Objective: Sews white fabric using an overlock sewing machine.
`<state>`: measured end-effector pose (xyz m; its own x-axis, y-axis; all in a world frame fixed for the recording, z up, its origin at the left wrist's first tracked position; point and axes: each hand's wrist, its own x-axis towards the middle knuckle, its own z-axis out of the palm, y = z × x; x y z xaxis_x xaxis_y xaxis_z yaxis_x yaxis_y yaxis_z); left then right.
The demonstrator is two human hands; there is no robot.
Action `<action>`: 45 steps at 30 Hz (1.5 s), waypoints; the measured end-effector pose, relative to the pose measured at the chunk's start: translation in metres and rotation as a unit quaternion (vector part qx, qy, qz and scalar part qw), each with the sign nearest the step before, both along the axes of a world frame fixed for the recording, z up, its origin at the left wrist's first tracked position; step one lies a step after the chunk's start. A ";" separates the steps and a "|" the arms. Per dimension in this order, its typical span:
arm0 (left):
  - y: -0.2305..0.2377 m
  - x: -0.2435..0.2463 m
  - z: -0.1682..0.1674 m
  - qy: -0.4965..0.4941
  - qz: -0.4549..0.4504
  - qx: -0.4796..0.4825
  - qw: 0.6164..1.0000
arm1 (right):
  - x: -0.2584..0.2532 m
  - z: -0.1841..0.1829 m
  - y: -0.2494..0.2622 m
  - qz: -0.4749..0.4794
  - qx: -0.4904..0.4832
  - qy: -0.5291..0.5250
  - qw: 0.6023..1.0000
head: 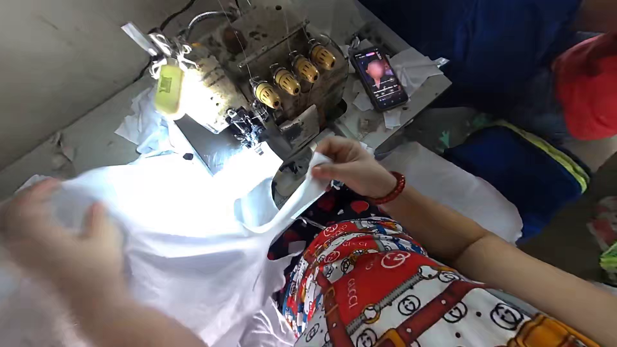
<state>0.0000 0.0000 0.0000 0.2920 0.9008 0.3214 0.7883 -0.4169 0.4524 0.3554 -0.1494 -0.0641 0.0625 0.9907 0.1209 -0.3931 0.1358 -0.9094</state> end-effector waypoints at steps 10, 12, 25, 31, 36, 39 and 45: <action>-0.042 0.135 -0.069 -0.047 -0.148 0.037 0.987 | -0.012 -0.001 0.006 0.078 0.008 -0.131 0.988; -0.043 0.133 -0.062 -0.039 -0.154 0.033 0.987 | -0.013 -0.004 0.006 0.079 0.029 -0.140 0.987; -0.058 0.112 -0.015 -0.156 -0.144 -0.177 0.961 | -0.061 0.018 0.002 0.152 0.278 -0.231 0.920; -0.081 0.112 -0.029 -0.313 -0.219 -0.246 0.891 | -0.061 0.011 0.021 -0.003 0.269 -0.271 0.924; -0.087 0.115 -0.035 -0.312 -0.230 -0.234 0.891 | -0.056 -0.003 0.029 -0.060 0.170 -0.262 0.948; -0.090 0.114 -0.036 -0.289 -0.244 -0.230 0.896 | -0.060 -0.010 0.030 -0.046 0.112 -0.190 0.974; -0.082 0.108 -0.035 -0.265 -0.223 -0.162 0.924 | -0.058 -0.011 0.029 0.050 0.123 -0.098 0.986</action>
